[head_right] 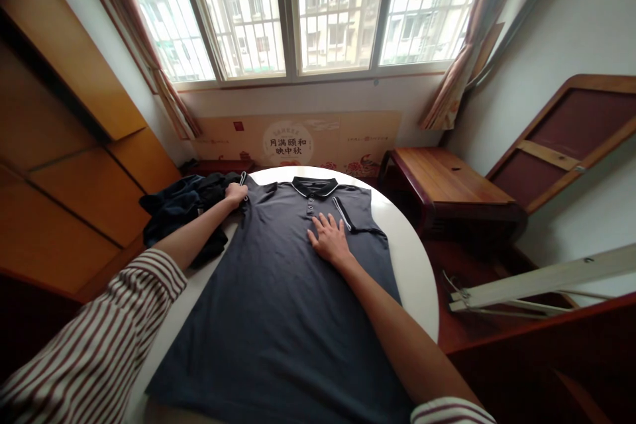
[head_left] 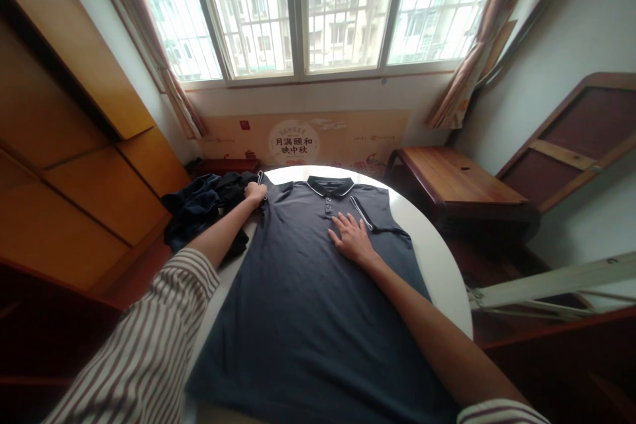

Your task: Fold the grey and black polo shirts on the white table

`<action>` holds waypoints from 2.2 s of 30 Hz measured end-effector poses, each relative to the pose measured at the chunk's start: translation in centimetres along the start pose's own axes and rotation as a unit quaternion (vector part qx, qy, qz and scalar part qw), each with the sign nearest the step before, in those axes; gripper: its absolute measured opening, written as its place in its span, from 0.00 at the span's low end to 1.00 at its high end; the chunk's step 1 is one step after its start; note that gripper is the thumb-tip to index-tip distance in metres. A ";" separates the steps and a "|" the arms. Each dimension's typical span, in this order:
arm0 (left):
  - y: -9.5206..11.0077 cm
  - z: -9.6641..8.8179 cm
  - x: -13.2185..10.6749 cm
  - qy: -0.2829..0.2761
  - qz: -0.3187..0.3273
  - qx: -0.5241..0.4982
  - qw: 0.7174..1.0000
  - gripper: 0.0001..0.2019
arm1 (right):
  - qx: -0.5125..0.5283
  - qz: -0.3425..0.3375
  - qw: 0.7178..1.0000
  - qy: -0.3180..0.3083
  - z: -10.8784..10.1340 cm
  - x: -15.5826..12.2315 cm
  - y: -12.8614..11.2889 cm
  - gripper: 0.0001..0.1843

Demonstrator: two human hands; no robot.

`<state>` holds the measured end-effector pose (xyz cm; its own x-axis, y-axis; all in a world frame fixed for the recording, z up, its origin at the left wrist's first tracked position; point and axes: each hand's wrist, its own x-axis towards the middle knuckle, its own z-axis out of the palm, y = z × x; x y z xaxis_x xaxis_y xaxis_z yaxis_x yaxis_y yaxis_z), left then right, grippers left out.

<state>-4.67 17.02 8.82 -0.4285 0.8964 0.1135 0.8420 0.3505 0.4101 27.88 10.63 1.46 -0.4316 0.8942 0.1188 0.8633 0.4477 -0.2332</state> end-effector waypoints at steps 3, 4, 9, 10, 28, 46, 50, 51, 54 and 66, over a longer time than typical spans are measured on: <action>1.2 0.6 -1.2 0.030 -0.007 0.033 0.999 0.17 | -0.002 0.001 1.000 0.002 0.0 0.0 -0.1 0.32; 1.9 1.2 -1.8 0.037 0.008 0.039 0.999 0.18 | -0.002 0.000 1.000 0.002 0.0 0.0 -0.1 0.32; 5.4 5.0 -5.0 -0.023 0.107 0.055 0.993 0.23 | 0.000 -0.001 1.000 0.007 -0.1 -0.1 -0.1 0.31; 5.9 5.6 -5.2 -0.044 0.115 0.060 0.991 0.24 | 0.001 -0.001 1.000 0.008 -0.1 -0.1 -0.1 0.31; 2.7 5.4 5.1 -0.038 -0.033 0.062 0.997 0.16 | 0.006 -0.007 1.000 0.010 0.2 -0.1 0.1 0.32; 2.8 9.2 2.3 -0.160 0.195 0.144 0.957 0.34 | 0.003 -0.002 1.000 -0.004 -0.2 -0.4 -0.2 0.32; 3.3 8.5 3.0 -0.153 0.193 0.139 0.959 0.32 | 0.003 -0.002 1.000 -0.015 -0.2 -0.3 0.0 0.33; 3.5 8.2 2.7 -0.147 0.192 0.138 0.960 0.31 | 0.003 -0.003 1.000 -0.015 -0.2 -0.3 0.0 0.34; 4.1 7.2 0.8 -0.109 0.195 0.133 0.966 0.29 | 0.000 -0.001 1.000 -0.009 -0.2 -0.3 -0.2 0.35; -5.6 -3.5 -26.7 -0.180 0.558 0.011 0.810 0.19 | -0.026 -0.124 0.990 -0.066 -6.3 -7.1 -1.2 0.27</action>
<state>0.89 -9.86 6.68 0.7233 0.6783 0.1294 0.6467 -0.7311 0.2173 31.56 3.77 6.93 -0.6594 0.7508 0.0385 0.7372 0.6558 -0.1623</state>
